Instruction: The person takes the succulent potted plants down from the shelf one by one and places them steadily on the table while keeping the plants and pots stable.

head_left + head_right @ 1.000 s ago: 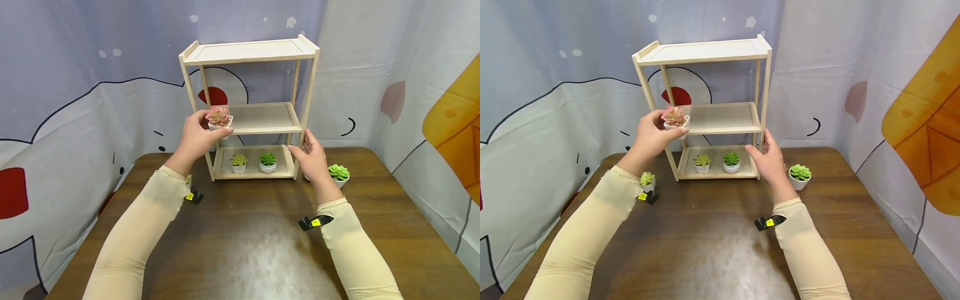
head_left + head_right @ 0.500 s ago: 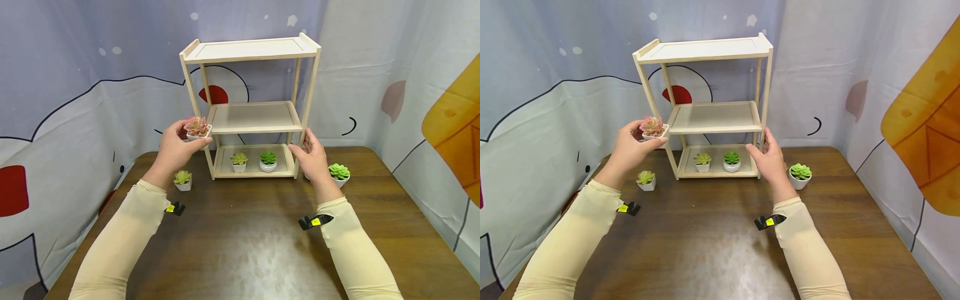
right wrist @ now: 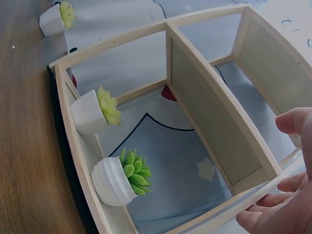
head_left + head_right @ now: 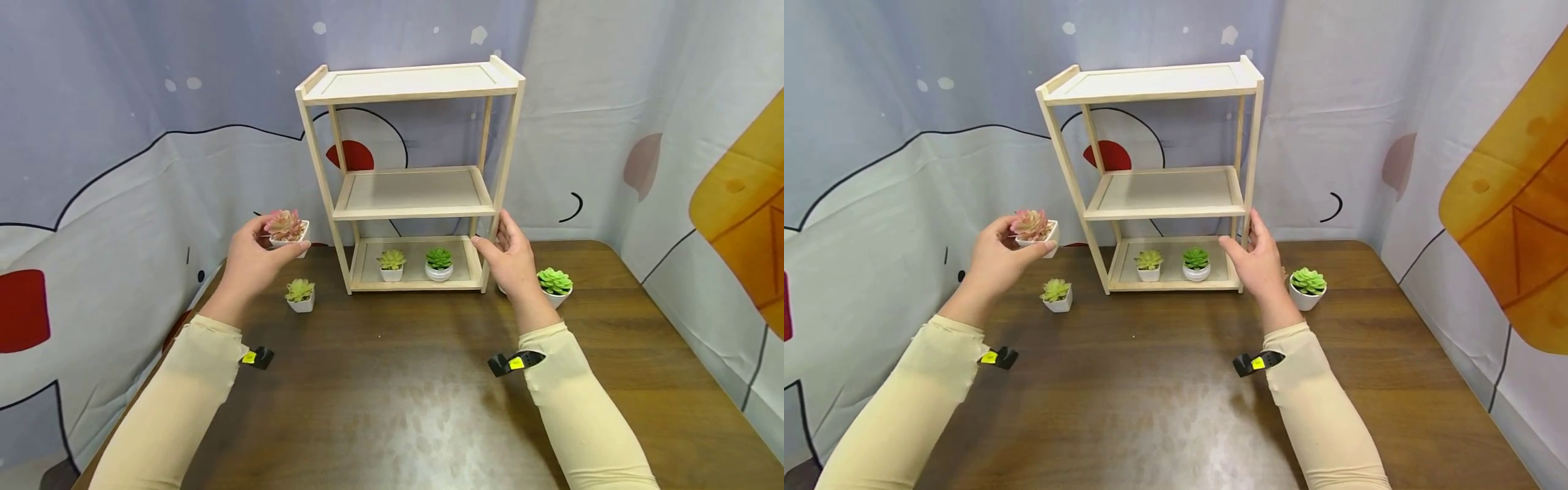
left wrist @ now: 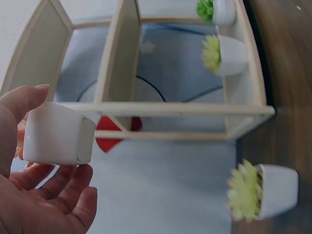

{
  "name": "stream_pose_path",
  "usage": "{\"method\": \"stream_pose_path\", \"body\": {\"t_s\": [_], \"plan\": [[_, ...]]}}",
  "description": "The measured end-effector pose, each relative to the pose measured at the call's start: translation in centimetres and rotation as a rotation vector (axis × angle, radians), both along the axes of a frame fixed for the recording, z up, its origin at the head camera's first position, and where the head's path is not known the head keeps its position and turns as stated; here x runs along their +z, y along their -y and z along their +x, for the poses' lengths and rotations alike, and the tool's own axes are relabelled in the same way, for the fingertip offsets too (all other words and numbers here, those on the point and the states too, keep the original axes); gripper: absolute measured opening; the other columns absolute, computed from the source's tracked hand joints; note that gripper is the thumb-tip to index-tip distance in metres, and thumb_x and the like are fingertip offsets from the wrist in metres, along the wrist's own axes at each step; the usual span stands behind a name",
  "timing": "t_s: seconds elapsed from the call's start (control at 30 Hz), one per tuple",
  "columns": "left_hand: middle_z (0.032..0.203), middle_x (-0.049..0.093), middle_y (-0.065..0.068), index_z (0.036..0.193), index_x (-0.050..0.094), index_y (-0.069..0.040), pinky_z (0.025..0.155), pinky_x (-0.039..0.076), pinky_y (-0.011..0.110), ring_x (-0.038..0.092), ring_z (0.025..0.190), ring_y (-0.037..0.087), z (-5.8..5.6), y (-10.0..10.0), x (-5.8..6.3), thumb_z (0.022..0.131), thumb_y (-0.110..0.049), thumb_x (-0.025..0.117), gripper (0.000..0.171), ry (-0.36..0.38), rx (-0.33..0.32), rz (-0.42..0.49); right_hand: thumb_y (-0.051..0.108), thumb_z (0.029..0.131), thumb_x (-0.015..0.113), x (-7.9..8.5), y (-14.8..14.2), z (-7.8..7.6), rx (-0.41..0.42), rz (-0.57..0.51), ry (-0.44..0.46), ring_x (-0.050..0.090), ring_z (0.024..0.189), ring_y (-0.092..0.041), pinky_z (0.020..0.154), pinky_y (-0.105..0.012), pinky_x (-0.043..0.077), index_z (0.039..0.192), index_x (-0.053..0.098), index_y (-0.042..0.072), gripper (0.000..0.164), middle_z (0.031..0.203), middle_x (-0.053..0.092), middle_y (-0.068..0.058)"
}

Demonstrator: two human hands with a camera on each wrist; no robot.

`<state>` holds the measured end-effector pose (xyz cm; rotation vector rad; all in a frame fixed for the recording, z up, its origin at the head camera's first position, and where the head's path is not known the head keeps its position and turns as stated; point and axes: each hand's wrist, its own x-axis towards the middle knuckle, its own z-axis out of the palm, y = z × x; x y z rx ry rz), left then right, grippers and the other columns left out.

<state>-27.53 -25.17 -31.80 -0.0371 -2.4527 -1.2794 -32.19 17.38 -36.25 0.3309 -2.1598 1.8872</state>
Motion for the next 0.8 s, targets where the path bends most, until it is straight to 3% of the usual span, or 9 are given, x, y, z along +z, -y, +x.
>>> {"method": "stream_pose_path", "body": {"t_s": [0.2, 0.43, 0.67, 0.8], "plan": [[0.11, 0.061, -0.003, 0.137, 0.06, -0.012, 0.065, 0.048, 0.015, 0.056, 0.086, 0.007, 0.2, 2.1, -1.5, 0.083, -0.044, 0.085, 0.067, 0.004, 0.036, -0.01, 0.016, 0.097, 0.065, -0.1, 0.0, -0.1, 0.005, 0.003, 0.002, 0.024, 0.158, -0.025, 0.129, -0.045, 0.022, 0.166, 0.017, 0.011, 0.084, 0.17, 0.025, -0.011], [0.119, 0.06, 0.004, 0.144, 0.054, -0.008, 0.068, 0.049, 0.012, 0.057, 0.093, 0.004, 0.2, 3.8, -3.0, 0.086, -0.044, 0.083, 0.075, 0.078, 0.072, 0.022, 0.017, 0.098, 0.065, -0.1, -0.1, -0.2, 0.0, 0.008, 0.003, 0.024, 0.158, -0.025, 0.129, -0.045, 0.021, 0.165, 0.017, 0.01, 0.084, 0.17, 0.024, -0.011], [0.135, 0.059, 0.015, 0.151, 0.047, -0.006, 0.077, 0.047, 0.01, 0.057, 0.115, 0.019, 0.1, 5.4, -4.8, 0.087, -0.047, 0.08, 0.083, 0.164, 0.087, 0.001, 0.016, 0.097, 0.065, 0.0, -0.1, -0.1, 0.002, 0.001, -0.004, 0.025, 0.158, -0.026, 0.129, -0.045, 0.021, 0.165, 0.017, 0.009, 0.083, 0.17, 0.025, -0.012], [0.137, 0.059, 0.016, 0.15, 0.047, -0.006, 0.081, 0.047, 0.015, 0.057, 0.117, 0.022, 0.1, 6.3, -6.0, 0.087, -0.046, 0.081, 0.082, 0.213, 0.094, -0.004, 0.017, 0.097, 0.066, 0.0, -0.1, -0.1, 0.001, 0.002, -0.006, 0.025, 0.158, -0.026, 0.13, -0.044, 0.021, 0.165, 0.018, 0.009, 0.084, 0.17, 0.025, -0.012]]}}
